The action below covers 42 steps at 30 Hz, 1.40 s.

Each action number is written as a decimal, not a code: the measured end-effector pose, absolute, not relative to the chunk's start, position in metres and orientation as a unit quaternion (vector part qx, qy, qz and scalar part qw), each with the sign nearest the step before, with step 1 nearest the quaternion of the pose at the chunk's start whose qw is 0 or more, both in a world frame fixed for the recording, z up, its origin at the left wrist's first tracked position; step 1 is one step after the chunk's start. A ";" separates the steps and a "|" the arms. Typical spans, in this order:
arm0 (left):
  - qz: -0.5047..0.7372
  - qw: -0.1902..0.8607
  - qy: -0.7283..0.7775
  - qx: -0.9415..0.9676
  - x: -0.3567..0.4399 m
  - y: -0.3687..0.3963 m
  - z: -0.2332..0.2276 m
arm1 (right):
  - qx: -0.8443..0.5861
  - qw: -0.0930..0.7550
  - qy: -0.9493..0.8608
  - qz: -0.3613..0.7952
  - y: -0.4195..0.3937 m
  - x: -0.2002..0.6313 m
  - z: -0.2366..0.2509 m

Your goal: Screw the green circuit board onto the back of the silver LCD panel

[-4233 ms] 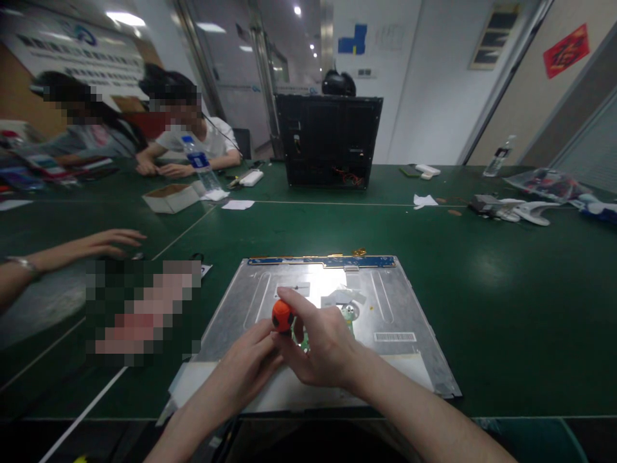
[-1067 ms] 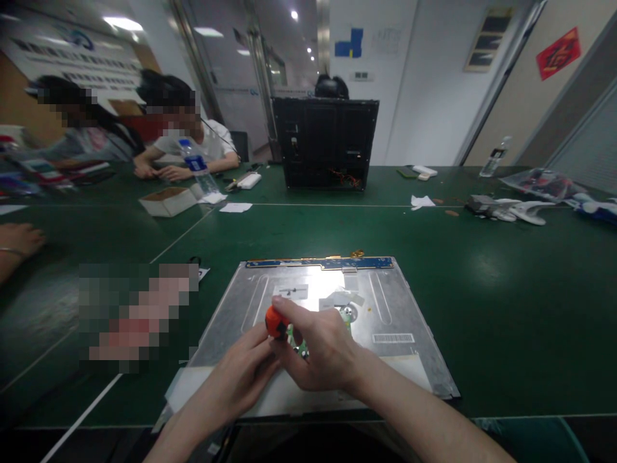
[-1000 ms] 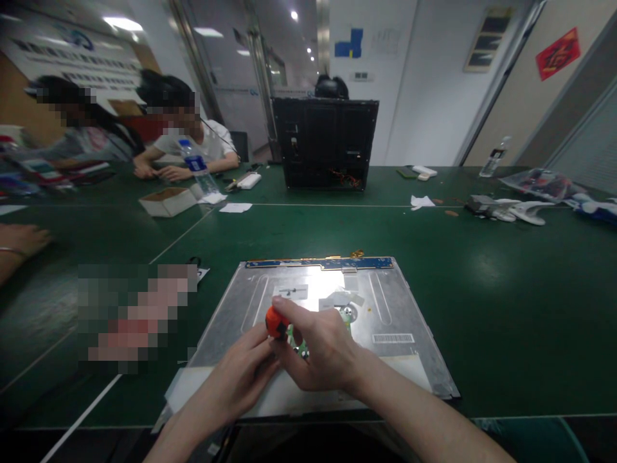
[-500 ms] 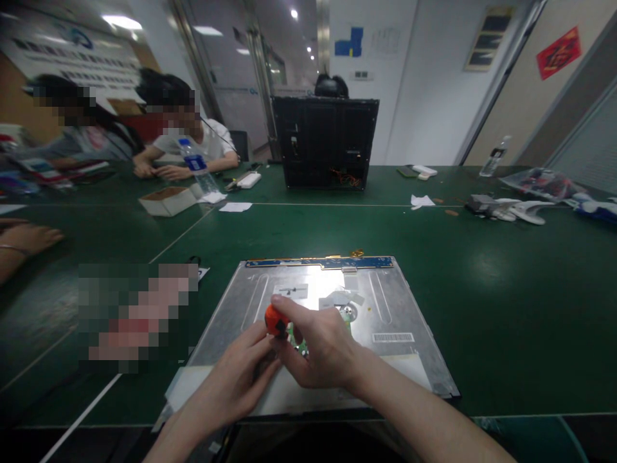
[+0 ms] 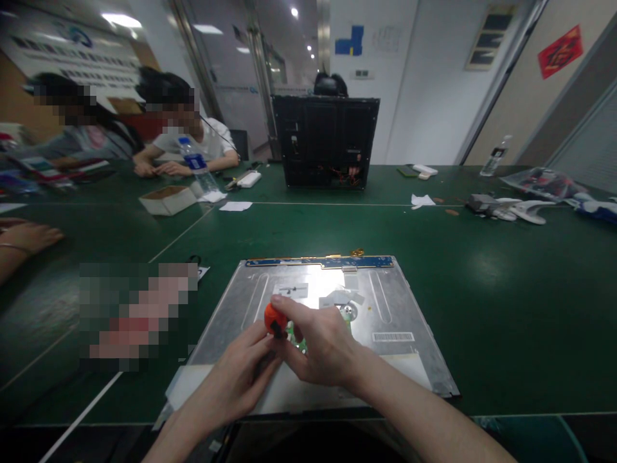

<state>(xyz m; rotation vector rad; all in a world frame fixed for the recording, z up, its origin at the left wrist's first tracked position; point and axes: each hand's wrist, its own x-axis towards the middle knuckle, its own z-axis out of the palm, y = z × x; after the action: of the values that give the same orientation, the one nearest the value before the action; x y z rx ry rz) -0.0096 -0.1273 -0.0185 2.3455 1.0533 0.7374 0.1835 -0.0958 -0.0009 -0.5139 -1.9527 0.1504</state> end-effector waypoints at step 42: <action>0.153 0.182 0.511 0.826 -0.030 -0.053 0.019 | -0.428 0.598 -0.514 0.442 -0.030 0.274 0.011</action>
<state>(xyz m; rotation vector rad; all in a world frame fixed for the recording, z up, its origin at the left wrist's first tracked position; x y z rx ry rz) -0.0300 -0.0526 0.0190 2.3304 1.4430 0.4311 0.2742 -0.0303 0.0110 -0.9942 -1.1931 1.0250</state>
